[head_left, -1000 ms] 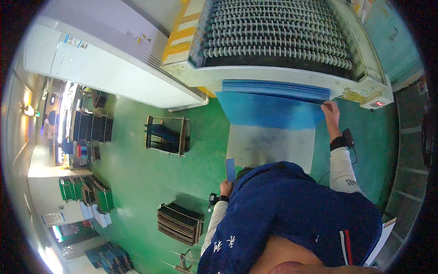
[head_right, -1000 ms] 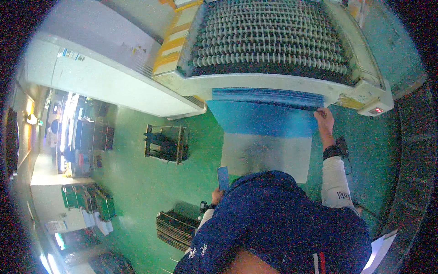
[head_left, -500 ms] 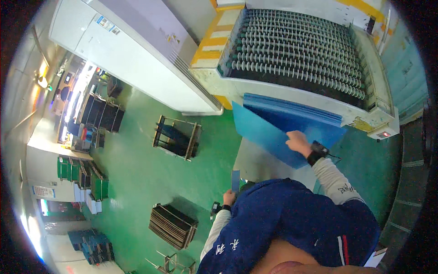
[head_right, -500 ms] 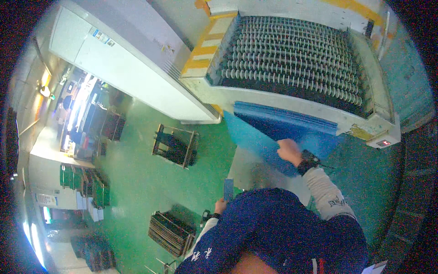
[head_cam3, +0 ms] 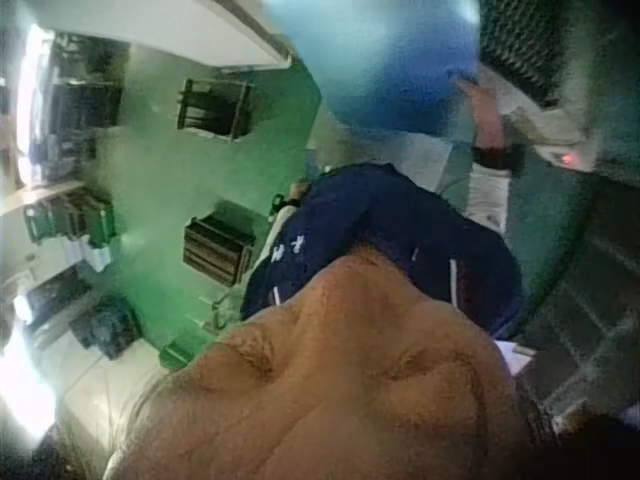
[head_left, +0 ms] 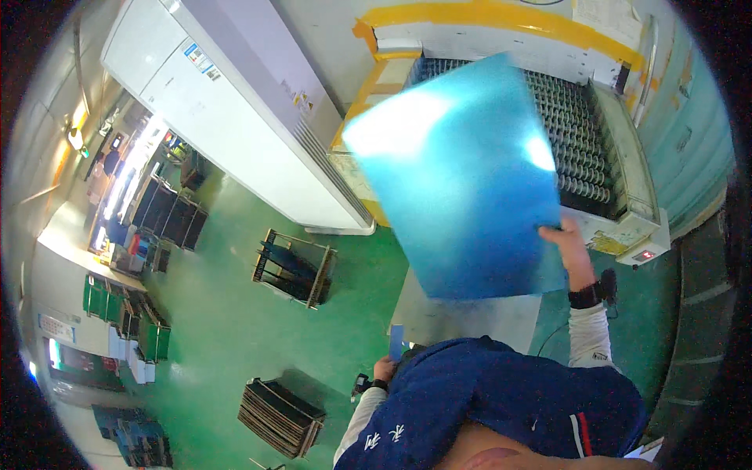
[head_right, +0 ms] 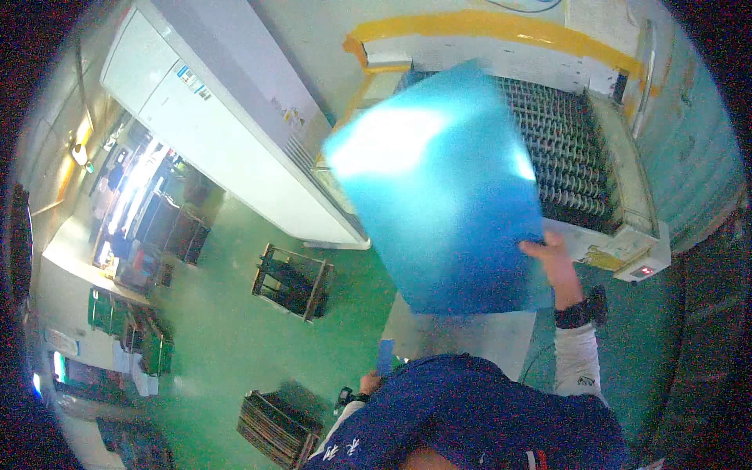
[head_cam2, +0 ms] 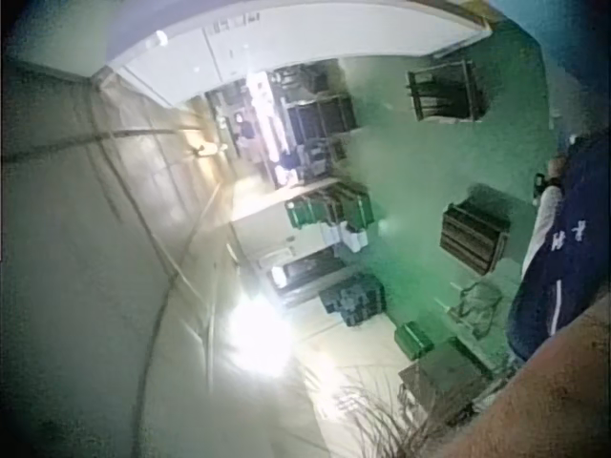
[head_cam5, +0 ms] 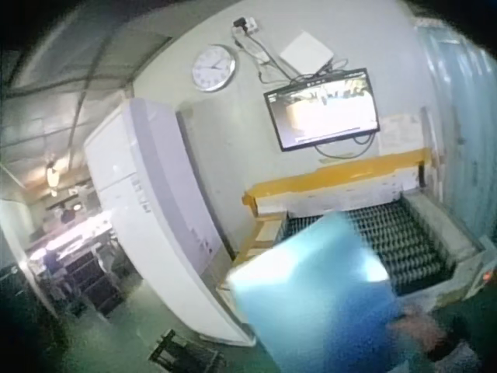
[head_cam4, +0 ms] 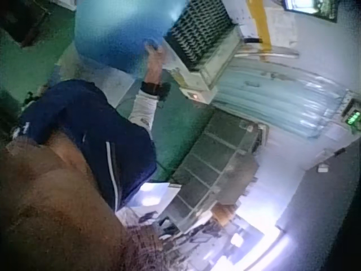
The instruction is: The person is feeding blue metal or plastic sheets into an industrial processing machine and monitoring the control panel.
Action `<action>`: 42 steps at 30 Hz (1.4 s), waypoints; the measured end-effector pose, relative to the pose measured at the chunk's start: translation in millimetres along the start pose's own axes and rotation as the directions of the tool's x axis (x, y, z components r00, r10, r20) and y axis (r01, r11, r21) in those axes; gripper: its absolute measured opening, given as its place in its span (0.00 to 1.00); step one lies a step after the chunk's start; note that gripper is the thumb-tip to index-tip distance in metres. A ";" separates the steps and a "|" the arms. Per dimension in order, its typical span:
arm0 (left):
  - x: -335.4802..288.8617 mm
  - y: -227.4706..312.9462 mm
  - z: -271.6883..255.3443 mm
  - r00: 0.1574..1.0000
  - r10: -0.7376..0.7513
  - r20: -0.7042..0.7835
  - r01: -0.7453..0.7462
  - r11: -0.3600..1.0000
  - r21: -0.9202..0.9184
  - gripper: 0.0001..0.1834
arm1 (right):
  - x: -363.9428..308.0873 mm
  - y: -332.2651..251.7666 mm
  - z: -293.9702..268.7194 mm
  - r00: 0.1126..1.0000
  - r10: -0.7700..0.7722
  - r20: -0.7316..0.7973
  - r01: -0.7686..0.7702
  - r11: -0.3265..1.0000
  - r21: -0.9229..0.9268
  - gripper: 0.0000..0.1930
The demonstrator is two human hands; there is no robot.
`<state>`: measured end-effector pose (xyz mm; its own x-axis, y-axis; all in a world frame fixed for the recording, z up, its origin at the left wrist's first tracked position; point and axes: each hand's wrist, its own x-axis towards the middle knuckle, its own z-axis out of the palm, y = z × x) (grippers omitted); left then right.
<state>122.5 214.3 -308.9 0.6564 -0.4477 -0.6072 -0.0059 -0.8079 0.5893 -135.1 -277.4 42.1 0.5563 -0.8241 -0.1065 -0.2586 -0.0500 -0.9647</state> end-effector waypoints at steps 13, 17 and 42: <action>5.0 -20.5 4.1 0.996 0.079 -0.036 -0.066 0.959 0.274 0.18 | 136.7 43.4 -14.3 0.992 0.038 -0.122 0.069 0.650 0.757 0.09; 1.0 -14.9 4.1 0.997 0.065 -0.044 -0.053 0.973 0.225 0.19 | 194.9 45.6 -2.2 0.994 0.050 -0.100 0.060 0.517 0.854 0.09; 53.7 -89.5 27.1 0.998 0.058 0.023 -0.061 0.983 0.171 0.26 | 302.1 21.9 49.0 0.893 -0.443 -0.074 0.156 0.460 -0.874 0.21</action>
<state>137.8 252.2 -408.7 0.6376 -0.5023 -0.5842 -0.1750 -0.8329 0.5251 66.0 -499.8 -23.0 0.5529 -0.7560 0.3504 -0.7227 -0.6444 -0.2500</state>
